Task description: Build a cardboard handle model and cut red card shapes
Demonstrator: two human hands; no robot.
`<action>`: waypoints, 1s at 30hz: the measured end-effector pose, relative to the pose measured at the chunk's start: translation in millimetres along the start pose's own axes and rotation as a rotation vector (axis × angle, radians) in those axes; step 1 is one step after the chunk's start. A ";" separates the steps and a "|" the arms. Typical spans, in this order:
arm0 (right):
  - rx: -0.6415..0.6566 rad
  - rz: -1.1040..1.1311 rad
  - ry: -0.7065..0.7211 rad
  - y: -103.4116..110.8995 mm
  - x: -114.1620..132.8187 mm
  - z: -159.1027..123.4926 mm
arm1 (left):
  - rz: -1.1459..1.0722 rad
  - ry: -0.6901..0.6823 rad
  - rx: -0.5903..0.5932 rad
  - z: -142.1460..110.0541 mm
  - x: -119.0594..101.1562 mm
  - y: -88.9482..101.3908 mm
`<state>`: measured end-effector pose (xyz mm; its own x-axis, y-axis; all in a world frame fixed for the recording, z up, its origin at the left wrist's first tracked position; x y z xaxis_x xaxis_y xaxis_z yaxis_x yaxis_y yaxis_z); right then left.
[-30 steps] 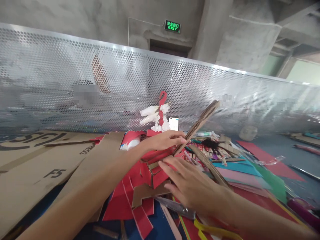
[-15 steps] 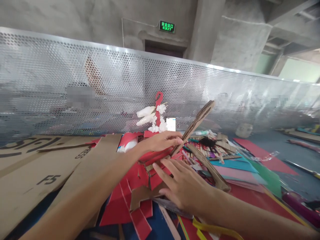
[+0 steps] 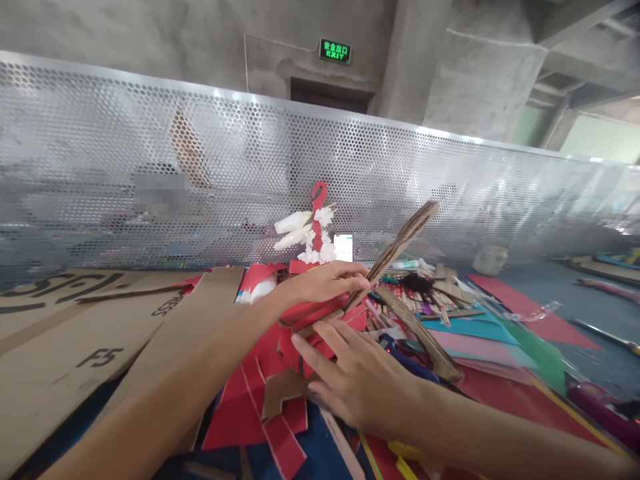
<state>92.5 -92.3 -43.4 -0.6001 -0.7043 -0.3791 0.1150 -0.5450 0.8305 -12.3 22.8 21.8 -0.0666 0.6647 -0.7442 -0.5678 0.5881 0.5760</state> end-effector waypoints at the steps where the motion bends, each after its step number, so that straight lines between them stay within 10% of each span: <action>1: 0.002 -0.002 0.004 0.1 -0.5 0.2 | 0.007 -0.003 0.000 0.2 0.6 0.2; 30: 0.088 0.102 0.048 8.0 -14.9 10.8 | -0.010 -0.032 0.016 1.2 7.1 1.3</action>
<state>93.9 -81.3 -26.7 -0.5502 -0.7760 -0.3083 0.1026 -0.4293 0.8973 -12.5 28.8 17.7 -0.0346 0.6732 -0.7387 -0.5550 0.6017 0.5744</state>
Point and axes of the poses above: each hand's wrist, its own z-axis towards the middle knuckle, its own y-axis out of the back of the hand, x = y × z, the point moved 2 cm from there along z, towards the middle knuckle, and after that the axes turned 10 degrees about -z, right-handed, at the moved point
